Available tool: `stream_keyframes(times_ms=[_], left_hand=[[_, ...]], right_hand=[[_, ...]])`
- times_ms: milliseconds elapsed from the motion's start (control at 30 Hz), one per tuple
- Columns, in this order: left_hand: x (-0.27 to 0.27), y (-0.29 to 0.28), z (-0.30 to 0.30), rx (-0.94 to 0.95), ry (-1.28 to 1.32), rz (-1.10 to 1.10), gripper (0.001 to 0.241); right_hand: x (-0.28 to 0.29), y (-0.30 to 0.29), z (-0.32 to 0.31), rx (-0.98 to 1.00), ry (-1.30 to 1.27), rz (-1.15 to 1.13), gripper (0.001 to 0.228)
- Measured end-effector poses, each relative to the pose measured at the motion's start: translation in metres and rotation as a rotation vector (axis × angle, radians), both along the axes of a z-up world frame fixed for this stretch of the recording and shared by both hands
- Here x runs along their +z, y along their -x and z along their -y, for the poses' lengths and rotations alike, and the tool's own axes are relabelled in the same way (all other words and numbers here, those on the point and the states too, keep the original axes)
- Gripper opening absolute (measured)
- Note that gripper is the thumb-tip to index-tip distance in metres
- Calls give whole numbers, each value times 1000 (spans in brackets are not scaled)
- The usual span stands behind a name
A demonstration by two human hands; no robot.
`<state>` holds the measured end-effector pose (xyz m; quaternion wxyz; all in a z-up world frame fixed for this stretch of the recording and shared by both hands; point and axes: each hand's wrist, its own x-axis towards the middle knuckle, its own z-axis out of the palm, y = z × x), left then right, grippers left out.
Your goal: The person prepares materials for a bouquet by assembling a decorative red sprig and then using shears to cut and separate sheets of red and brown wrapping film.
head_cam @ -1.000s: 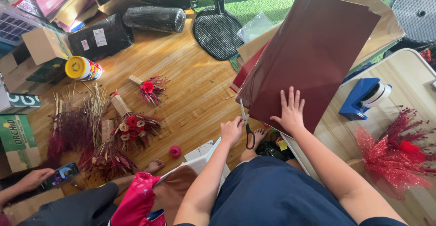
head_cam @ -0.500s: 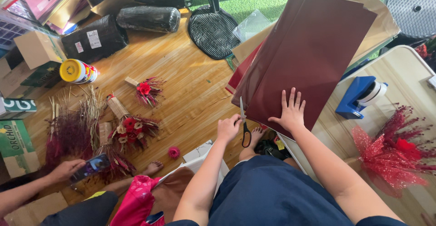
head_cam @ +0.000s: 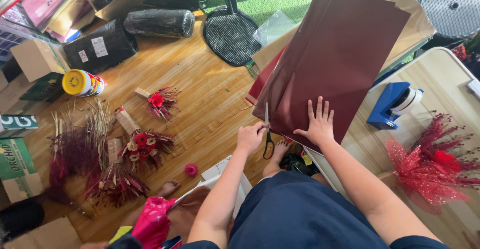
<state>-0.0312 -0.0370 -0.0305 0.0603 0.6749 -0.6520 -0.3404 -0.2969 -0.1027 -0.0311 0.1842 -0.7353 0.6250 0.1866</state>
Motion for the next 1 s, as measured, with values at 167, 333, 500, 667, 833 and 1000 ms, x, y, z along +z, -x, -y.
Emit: stream_keyframes(times_ms=[167, 333, 500, 667, 833, 1000], left_hand=[[0, -6, -3, 22, -26, -28, 26], [1, -3, 1, -15, 24, 52, 24], [2, 7, 15, -6, 14, 30, 26], [5, 1, 8, 11, -30, 5, 30], [3, 0, 8, 21, -32, 12, 27], [3, 12, 27, 0, -8, 63, 24]], right_hand=[[1, 0, 0, -11, -4, 12, 139], [-2, 1, -1, -2, 0, 5, 139], [0, 0, 0, -4, -9, -6, 138], [1, 0, 0, -15, -16, 10, 137], [2, 0, 0, -25, -31, 15, 137], [2, -1, -1, -18, -23, 1, 137]])
